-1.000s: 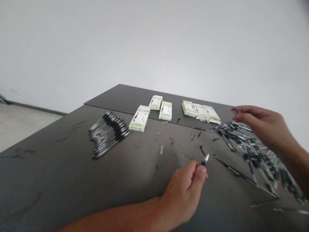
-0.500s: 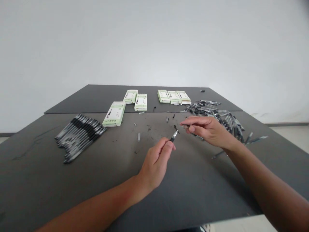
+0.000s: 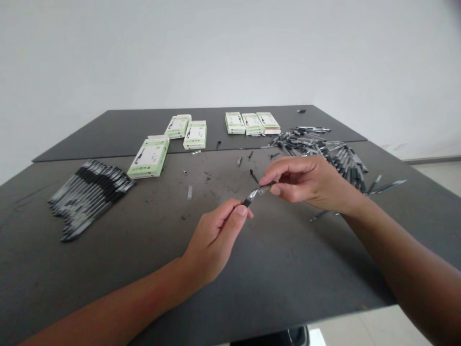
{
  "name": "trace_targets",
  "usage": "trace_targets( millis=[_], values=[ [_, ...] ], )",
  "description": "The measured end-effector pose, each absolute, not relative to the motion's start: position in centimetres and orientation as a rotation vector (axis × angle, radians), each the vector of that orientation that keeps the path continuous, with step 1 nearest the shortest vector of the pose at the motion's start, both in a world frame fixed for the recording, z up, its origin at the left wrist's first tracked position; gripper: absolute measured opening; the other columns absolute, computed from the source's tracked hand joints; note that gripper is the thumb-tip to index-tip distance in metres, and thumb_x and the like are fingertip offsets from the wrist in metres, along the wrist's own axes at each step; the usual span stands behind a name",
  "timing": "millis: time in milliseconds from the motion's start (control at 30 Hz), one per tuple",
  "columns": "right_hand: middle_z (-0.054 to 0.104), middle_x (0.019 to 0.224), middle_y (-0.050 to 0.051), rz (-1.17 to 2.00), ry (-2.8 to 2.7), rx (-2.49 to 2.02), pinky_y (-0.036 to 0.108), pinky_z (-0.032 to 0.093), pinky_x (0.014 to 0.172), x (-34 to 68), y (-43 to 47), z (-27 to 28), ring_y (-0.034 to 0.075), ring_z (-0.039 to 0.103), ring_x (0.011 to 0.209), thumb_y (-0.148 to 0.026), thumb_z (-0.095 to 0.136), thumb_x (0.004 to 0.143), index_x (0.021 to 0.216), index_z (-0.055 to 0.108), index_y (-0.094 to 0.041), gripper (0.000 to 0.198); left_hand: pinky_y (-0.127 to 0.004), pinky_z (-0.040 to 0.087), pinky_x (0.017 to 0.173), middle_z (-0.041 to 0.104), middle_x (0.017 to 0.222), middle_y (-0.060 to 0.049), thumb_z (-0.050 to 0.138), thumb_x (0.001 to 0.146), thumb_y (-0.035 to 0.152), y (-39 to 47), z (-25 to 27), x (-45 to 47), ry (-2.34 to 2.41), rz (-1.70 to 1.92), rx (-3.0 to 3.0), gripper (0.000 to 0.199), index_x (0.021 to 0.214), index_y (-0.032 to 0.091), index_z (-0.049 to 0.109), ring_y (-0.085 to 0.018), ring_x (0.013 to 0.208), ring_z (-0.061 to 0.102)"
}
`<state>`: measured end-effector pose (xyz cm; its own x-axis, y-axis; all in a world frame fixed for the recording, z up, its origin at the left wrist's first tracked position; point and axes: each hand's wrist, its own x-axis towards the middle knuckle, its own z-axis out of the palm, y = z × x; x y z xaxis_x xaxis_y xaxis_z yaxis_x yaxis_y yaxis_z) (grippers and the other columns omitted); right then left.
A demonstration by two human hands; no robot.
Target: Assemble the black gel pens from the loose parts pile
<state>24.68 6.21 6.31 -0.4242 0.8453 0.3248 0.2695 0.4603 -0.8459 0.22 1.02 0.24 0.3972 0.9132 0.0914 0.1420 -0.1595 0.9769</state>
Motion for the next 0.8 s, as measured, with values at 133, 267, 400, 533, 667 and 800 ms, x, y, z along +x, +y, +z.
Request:
trace_targets(
  millis=[133,267,400,533,667,800],
  values=[
    [0.077,0.088,0.005,0.910,-1.909,-0.944,0.026,0.052,0.063,25.13,6.30,6.54,0.016,0.064,0.076,-0.039,0.085,0.086,0.099,0.087,-0.024,0.020,-0.026,0.028,0.051,0.033,0.059,0.009,0.044,0.112,0.056,0.92,0.36,0.09,0.970,0.897,1.621,0.046,0.105,0.018,0.069,-0.011,0.051,0.034],
    [0.078,0.089,0.005,0.876,-1.914,-0.929,0.027,0.051,0.064,25.42,6.37,6.73,0.016,0.065,0.076,-0.033,0.084,0.086,0.099,0.088,-0.026,0.015,-0.025,0.028,0.050,0.033,0.058,0.009,0.044,0.112,0.055,0.80,0.57,0.09,0.960,0.885,1.651,0.046,0.105,0.018,0.070,-0.011,0.050,0.034],
    [0.078,0.089,0.004,0.857,-2.022,-0.896,0.027,0.050,0.063,25.34,6.37,6.96,0.015,0.064,0.075,-0.031,0.082,0.088,0.098,0.087,-0.025,0.013,-0.025,0.028,0.050,0.033,0.057,0.009,0.044,0.112,0.053,0.84,0.85,0.22,0.962,0.874,1.669,0.045,0.105,0.018,0.071,-0.011,0.050,0.033],
    [0.077,0.087,0.003,0.825,-2.107,-0.869,0.028,0.049,0.063,25.30,6.38,7.10,0.015,0.063,0.074,-0.032,0.080,0.090,0.099,0.087,-0.026,0.013,-0.026,0.029,0.051,0.034,0.057,0.009,0.045,0.112,0.051,1.02,1.04,0.35,0.966,0.863,1.681,0.045,0.102,0.017,0.072,-0.011,0.050,0.034],
    [0.076,0.085,0.003,0.822,-2.160,-0.857,0.027,0.049,0.063,25.30,6.40,6.98,0.014,0.064,0.073,-0.034,0.079,0.091,0.099,0.088,-0.026,0.014,-0.025,0.030,0.052,0.037,0.059,0.008,0.045,0.111,0.048,1.10,1.18,0.43,0.982,0.825,1.719,0.044,0.101,0.017,0.073,-0.011,0.052,0.037],
    [0.077,0.085,0.003,0.860,-2.207,-0.863,0.027,0.050,0.065,25.25,6.34,6.83,0.015,0.068,0.074,-0.040,0.079,0.094,0.104,0.088,-0.026,0.019,-0.025,0.030,0.053,0.039,0.061,0.007,0.047,0.111,0.046,1.10,1.27,0.51,1.003,0.797,1.744,0.041,0.102,0.017,0.074,-0.011,0.052,0.037]
  ],
)
